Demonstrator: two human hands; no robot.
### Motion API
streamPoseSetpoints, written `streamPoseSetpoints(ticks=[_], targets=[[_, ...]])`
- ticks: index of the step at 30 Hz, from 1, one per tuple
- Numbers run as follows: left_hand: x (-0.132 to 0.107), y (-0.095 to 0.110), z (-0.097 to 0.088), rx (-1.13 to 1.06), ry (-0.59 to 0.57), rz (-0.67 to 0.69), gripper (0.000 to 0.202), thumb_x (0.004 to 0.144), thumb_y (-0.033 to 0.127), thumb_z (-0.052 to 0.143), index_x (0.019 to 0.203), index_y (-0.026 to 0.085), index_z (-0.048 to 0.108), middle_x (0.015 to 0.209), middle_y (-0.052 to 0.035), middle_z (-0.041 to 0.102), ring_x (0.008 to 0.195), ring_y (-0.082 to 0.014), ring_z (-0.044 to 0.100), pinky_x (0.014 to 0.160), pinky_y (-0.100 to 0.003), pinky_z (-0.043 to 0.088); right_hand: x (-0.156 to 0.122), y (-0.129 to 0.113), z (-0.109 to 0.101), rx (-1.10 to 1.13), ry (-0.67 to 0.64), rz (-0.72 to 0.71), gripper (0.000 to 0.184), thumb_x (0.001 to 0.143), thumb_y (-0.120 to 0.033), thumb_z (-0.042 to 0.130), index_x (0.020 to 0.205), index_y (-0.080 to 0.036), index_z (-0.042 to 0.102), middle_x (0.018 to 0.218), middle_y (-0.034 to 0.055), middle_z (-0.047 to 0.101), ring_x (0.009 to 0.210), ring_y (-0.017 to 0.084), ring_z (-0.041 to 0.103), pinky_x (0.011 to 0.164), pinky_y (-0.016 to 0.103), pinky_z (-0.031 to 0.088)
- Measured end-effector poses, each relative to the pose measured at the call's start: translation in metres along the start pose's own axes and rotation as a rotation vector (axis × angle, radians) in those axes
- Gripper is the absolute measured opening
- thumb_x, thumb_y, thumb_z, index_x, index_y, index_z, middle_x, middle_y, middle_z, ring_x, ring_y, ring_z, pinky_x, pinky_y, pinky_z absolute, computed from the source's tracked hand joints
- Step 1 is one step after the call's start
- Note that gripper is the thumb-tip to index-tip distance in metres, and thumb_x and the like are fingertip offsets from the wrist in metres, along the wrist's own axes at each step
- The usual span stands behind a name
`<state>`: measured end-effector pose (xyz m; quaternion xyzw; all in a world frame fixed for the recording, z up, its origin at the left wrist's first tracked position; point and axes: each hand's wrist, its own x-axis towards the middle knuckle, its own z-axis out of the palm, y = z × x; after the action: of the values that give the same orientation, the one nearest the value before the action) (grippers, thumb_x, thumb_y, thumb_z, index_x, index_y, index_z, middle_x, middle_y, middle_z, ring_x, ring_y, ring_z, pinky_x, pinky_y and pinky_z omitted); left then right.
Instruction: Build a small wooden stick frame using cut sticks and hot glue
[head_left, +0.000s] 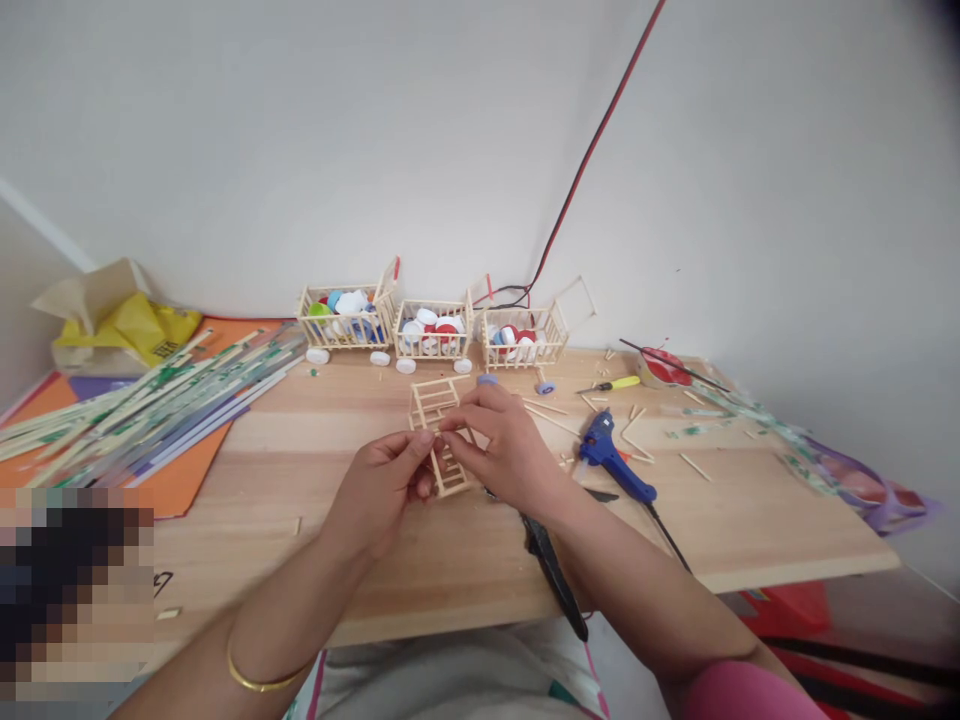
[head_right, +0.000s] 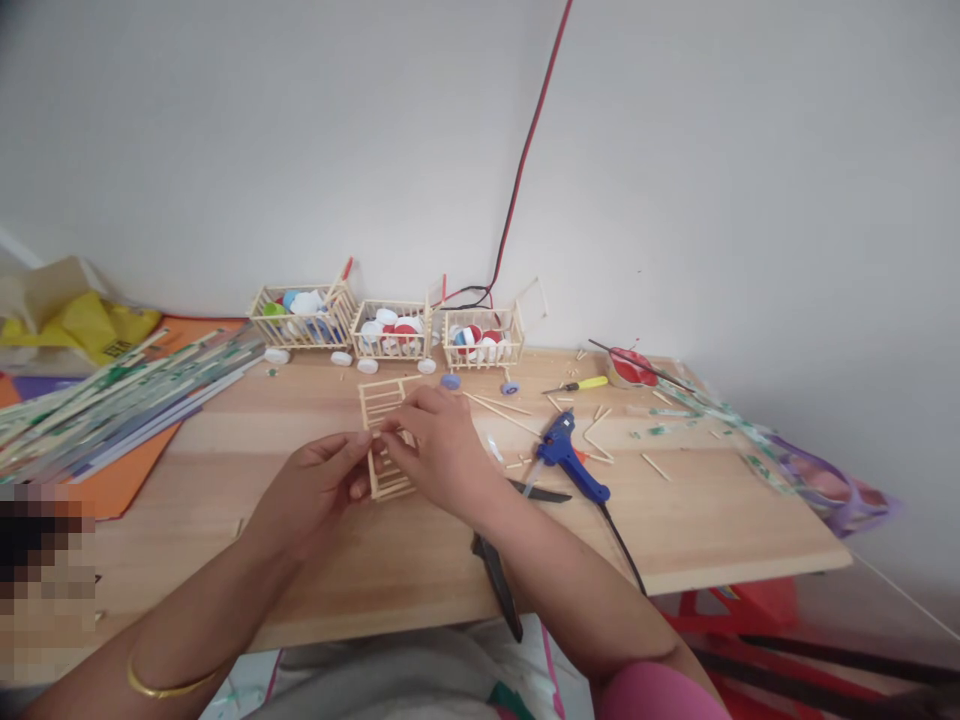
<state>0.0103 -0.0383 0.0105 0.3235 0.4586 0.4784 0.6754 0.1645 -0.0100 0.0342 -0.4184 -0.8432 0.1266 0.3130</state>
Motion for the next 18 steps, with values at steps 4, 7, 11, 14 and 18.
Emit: streamPoseSetpoints(ticks=[4,7,11,14,18], targets=[[0.0002,-0.0007,-0.0008,-0.012,-0.021,0.008,0.030,0.067,0.042,0.071,0.066,0.013,0.061,0.049,0.0045,0.049,0.043,-0.0054,0.039,0.045,-0.018,0.034,-0.0004,-0.0010,0.0019,-0.011,0.014,0.011,0.010,0.083,-0.020,0.056,0.082,-0.019,0.066,0.085,0.0038,0.060,0.083,0.017,0.051,0.075,0.031,0.034],[0.0010,-0.0019,-0.0009,-0.020,-0.020,0.016,0.030,0.068,0.042,0.070,0.070,0.013,0.063,0.050,0.0042,0.050,0.043,-0.0051,0.039,0.045,-0.018,0.035,-0.0001,-0.0023,0.0018,-0.029,0.023,0.011,0.009,0.083,-0.020,0.056,0.081,-0.019,0.065,0.085,0.0039,0.060,0.084,0.017,0.051,0.075,0.031,0.034],[0.0024,-0.0045,-0.0006,-0.039,-0.016,0.032,0.034,0.070,0.046,0.067,0.073,0.012,0.065,0.052,0.0030,0.053,0.043,-0.0054,0.041,0.045,-0.018,0.035,0.0004,-0.0034,0.0014,-0.048,0.023,0.018,0.009,0.082,-0.020,0.057,0.081,-0.019,0.066,0.084,0.0038,0.060,0.084,0.018,0.051,0.074,0.031,0.034],[0.0027,-0.0059,-0.0008,-0.065,-0.024,0.031,0.040,0.071,0.051,0.064,0.075,0.011,0.065,0.060,-0.0007,0.059,0.044,-0.0060,0.044,0.044,-0.019,0.035,0.0006,-0.0031,0.0017,-0.053,0.027,0.014,0.008,0.082,-0.019,0.057,0.081,-0.019,0.066,0.085,0.0037,0.061,0.084,0.018,0.051,0.075,0.031,0.034],[0.0015,-0.0054,-0.0021,-0.055,-0.034,0.044,0.056,0.074,0.064,0.053,0.079,0.010,0.067,0.065,-0.0065,0.064,0.045,-0.0077,0.046,0.045,-0.021,0.037,0.0006,-0.0026,0.0019,-0.061,0.032,0.015,0.008,0.081,-0.018,0.057,0.080,-0.019,0.065,0.085,0.0033,0.061,0.083,0.017,0.051,0.075,0.031,0.034]])
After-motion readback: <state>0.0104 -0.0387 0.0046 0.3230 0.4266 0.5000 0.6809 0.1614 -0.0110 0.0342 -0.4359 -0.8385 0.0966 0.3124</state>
